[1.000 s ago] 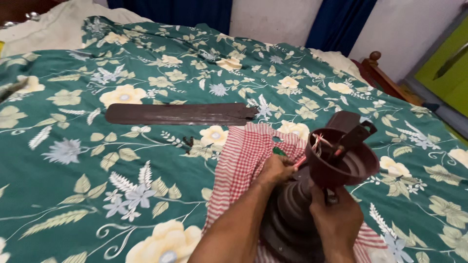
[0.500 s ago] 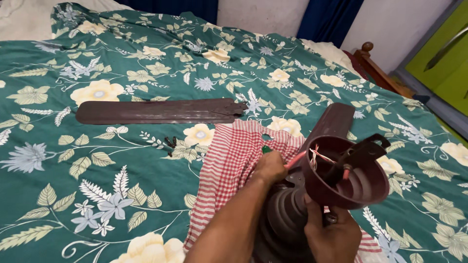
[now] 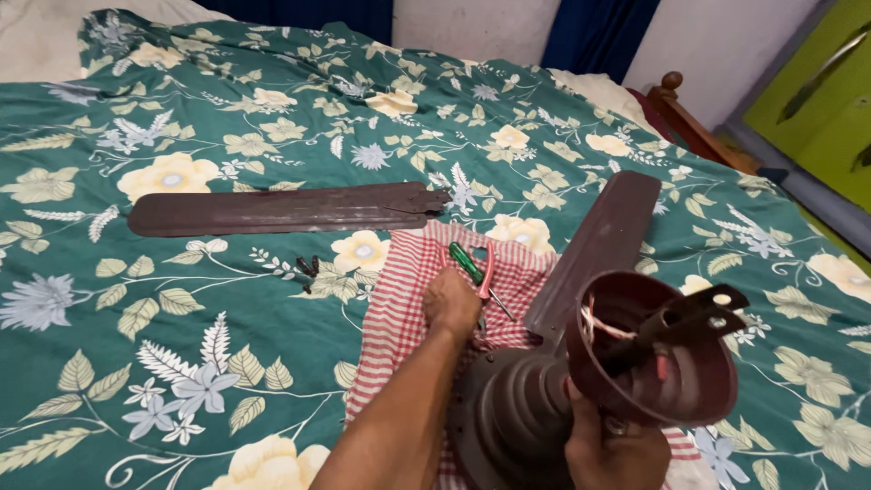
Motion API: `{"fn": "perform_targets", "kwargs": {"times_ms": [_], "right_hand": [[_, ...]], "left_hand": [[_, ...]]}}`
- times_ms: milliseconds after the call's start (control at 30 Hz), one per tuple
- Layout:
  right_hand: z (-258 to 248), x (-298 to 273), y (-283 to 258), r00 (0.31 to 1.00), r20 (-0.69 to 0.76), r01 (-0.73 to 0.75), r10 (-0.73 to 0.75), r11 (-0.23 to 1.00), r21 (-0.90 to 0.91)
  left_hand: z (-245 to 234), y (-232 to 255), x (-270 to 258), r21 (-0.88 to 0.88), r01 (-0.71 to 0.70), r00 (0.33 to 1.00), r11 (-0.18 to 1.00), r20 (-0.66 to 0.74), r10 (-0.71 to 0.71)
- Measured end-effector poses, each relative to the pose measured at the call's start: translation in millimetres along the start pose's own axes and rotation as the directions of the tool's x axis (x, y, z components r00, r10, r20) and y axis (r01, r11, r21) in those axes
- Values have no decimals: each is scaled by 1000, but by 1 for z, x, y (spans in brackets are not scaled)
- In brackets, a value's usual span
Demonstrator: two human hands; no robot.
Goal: The person is assembling a ceiling fan by attaching a fan blade to the motor housing. They use a screwdriver to tighten screws and secure the blade in place.
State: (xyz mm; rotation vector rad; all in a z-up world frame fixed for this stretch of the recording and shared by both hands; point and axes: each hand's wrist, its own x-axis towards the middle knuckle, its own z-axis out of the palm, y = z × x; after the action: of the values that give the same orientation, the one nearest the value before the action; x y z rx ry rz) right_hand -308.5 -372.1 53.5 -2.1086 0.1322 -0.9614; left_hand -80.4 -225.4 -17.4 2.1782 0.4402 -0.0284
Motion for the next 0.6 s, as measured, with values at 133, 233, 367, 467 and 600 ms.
{"fn": "perform_targets", "kwargs": {"times_ms": [133, 233, 367, 467, 600], "right_hand": [[3, 1, -1, 998, -45, 53, -45, 984, 172], [1, 1, -4, 999, 43, 18, -29, 974, 228], [1, 9, -7, 998, 54, 18, -31, 973, 229], [-3, 10, -6, 998, 65, 10, -25, 974, 225], [-9, 1, -1, 997, 73, -17, 1, 974, 227]], "left_hand": [[20, 1, 9, -80, -346, 938, 935, 10, 347], [57, 18, 14, -283, -144, 915, 948, 328, 236], [98, 35, 23, -496, 4, 886, 868, 404, 227], [109, 35, 29, -500, 71, 898, 863, 409, 163], [97, 16, 28, -496, 144, 943, 856, 331, 34]]}}
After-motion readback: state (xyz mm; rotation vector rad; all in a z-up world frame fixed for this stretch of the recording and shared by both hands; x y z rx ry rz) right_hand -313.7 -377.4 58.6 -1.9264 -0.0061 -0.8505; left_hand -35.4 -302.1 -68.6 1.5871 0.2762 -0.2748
